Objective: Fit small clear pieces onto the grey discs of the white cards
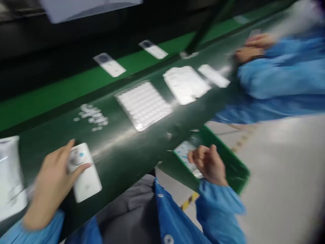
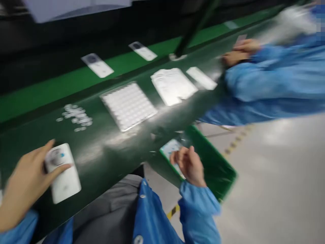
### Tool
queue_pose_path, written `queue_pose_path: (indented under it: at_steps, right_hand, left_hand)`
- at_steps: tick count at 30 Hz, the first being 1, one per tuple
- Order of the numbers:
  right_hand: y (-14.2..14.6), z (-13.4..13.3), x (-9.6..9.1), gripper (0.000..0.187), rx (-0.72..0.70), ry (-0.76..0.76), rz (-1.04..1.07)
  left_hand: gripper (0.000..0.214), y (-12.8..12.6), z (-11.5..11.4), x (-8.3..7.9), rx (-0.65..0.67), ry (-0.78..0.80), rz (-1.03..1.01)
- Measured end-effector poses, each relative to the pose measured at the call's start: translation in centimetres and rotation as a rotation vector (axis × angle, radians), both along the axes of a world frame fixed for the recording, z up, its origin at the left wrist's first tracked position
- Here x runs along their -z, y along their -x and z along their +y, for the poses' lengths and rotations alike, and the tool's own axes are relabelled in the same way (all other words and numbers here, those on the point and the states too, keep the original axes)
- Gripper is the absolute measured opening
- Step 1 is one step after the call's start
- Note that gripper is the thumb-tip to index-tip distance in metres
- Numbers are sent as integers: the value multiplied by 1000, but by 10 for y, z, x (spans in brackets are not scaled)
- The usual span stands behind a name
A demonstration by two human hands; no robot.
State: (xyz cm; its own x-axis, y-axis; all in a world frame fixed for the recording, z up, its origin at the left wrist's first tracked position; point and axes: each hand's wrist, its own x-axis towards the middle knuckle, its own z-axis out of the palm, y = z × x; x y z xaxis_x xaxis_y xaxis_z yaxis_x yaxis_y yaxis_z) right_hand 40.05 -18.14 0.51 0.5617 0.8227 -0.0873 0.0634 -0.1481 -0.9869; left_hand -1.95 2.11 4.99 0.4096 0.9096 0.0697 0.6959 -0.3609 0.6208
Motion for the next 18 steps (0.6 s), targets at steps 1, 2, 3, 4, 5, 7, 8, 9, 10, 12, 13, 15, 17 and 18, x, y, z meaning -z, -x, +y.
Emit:
queue_pose_path:
  at_steps: [1,2,3,4,5,7,8,9,10,12,13,15,17,18]
  right_hand:
    - [19,9,-7,58,-64,-33,22]
    - [39,21,-11,50,-140,-48,31]
    - [61,34,-13,39,-232,-50,5]
    - [84,47,-15,27,-346,-45,-47]
    - [109,62,-16,17,-454,-48,-90]
    - [156,89,-17,24,-629,-94,-130]
    - [176,102,-17,26,-673,-131,-129]
    - [191,113,-16,24,-688,-170,-152]
    - [202,122,-14,20,-677,-212,-215]
    - [213,134,-11,16,-619,-303,-451]
    - [214,137,-10,18,-593,-356,-590]
    - [213,141,-9,23,-602,-464,-812]
    - [211,144,-9,29,-657,-524,-925]
    - [210,146,-9,31,-683,-536,-961]
  left_hand:
    - [81,-4,-3,-8,-31,-7,112]
    - [88,-9,-4,-13,-9,77,169]
    - [94,-12,-4,-16,-12,148,141]
    - [93,-14,-4,-17,-39,205,83]
    - [94,-15,-5,-15,-66,264,-12]
    - [102,-17,-10,-9,-132,344,-257]
    - [108,-18,-14,-5,-164,378,-376]
    - [109,-18,-17,0,-195,411,-481]
    - [102,-19,-20,5,-222,447,-564]
    - [64,-19,-23,12,-240,541,-652]
    - [47,-19,-23,15,-225,585,-665]
    - [34,-18,-22,17,-161,628,-655]
    - [29,-18,-22,16,-109,601,-622]
    - [26,-18,-22,15,-99,575,-610]
